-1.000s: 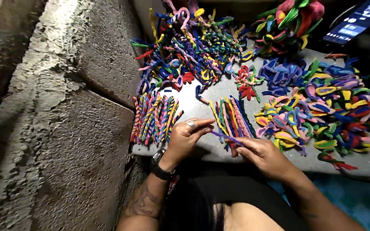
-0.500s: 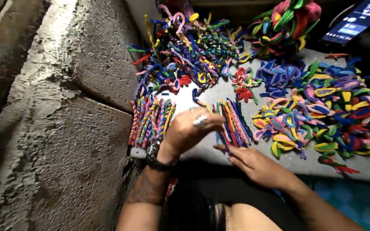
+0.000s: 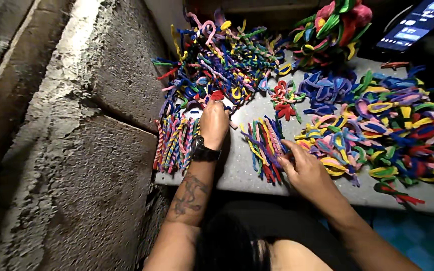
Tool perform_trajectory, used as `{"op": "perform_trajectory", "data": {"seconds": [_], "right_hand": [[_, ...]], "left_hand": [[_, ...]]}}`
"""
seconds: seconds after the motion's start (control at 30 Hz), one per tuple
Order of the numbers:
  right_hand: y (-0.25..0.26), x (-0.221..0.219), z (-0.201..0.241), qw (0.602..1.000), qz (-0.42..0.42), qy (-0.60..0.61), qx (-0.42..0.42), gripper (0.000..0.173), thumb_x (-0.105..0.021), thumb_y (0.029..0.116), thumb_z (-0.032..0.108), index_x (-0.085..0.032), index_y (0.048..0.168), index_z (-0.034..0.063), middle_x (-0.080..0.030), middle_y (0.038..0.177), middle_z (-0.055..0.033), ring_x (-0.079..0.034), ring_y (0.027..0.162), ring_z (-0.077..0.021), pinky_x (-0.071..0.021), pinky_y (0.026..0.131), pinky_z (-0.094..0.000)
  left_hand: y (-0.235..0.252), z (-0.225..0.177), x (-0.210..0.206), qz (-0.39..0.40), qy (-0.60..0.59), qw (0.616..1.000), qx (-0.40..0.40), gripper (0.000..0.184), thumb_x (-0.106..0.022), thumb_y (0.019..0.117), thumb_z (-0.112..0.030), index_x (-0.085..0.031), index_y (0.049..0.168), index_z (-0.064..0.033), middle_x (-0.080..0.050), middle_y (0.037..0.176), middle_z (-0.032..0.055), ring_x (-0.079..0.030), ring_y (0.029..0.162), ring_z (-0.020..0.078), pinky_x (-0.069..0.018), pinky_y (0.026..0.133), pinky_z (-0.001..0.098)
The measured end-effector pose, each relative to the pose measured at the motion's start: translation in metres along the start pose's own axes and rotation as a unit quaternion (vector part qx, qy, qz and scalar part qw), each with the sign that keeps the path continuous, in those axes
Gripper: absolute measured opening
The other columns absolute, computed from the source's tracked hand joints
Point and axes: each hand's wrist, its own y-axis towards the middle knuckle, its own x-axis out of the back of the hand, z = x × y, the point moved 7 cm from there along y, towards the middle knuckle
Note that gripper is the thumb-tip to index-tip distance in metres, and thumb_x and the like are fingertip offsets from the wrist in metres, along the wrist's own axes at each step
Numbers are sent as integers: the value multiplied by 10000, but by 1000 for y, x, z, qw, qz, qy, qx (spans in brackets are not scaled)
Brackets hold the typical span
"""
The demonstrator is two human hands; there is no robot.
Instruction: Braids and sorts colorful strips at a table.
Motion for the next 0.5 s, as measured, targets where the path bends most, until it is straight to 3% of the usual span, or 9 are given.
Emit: {"op": "perform_trajectory", "data": {"seconds": [0.07,0.1,0.17,0.23,0.3,0.37,0.43,0.5], "right_hand": [[2,8,1,999,-43,2,19,454,-551,1028,340,-646,1314,2,-684,1108,-220,-663,1001,-418,-498,865,-628],[3,14,3,997,-72,17,34,443,-550,1031,354,-672,1287,14,-679,1126,-214,-652,1024,-405,-494,879,-602],[7,22,11,990,-94,95,54,415,-534,1046,355,-698,1249,34,-675,1124,-158,-651,1009,-265,-535,888,-441],[16,18,23,973,-53,217,52,393,-513,1059,334,-678,1243,29,-664,1096,-81,-645,968,-87,-553,855,-248],[29,4,32,950,10,312,25,380,-518,1057,326,-650,1256,31,-679,1052,-39,-651,891,-31,-561,787,-218],[37,-8,41,935,50,352,2,292,-554,1044,292,-658,1183,58,-671,920,22,-627,764,9,-549,702,-186],[40,-16,47,930,61,362,1,171,-587,1022,198,-680,1017,55,-640,781,52,-578,657,38,-508,623,-149],[40,-22,50,933,77,353,9,158,-575,1017,158,-675,944,60,-602,733,62,-543,627,51,-476,601,-128]], "left_hand": [[-22,-6,21,-48,-50,996,-54,214,-646,990,-138,-693,1112,32,-664,1133,229,-665,1037,387,-531,910,568],[-35,-9,33,-76,-95,989,-85,185,-651,988,-124,-690,1096,20,-667,1090,209,-671,979,346,-542,880,525],[-61,-11,49,-117,-218,956,-159,137,-682,970,-108,-680,1069,-14,-681,1000,128,-668,847,199,-561,777,368],[-78,-14,47,-106,-357,905,-205,114,-668,963,-63,-663,1073,-33,-690,975,44,-658,798,60,-568,725,224],[-89,-20,38,-89,-469,851,-218,103,-669,943,-14,-680,1043,-34,-684,999,12,-667,853,47,-586,763,220],[-98,-22,28,-87,-530,812,-228,92,-686,918,11,-692,981,-57,-683,994,-13,-671,888,53,-596,792,241],[-106,-20,20,-75,-554,800,-219,125,-701,906,20,-706,998,-65,-678,1008,-20,-672,892,52,-604,801,244],[-109,-16,15,-49,-545,813,-198,189,-695,905,22,-686,1086,-29,-677,1051,0,-671,886,57,-601,793,247]]}}
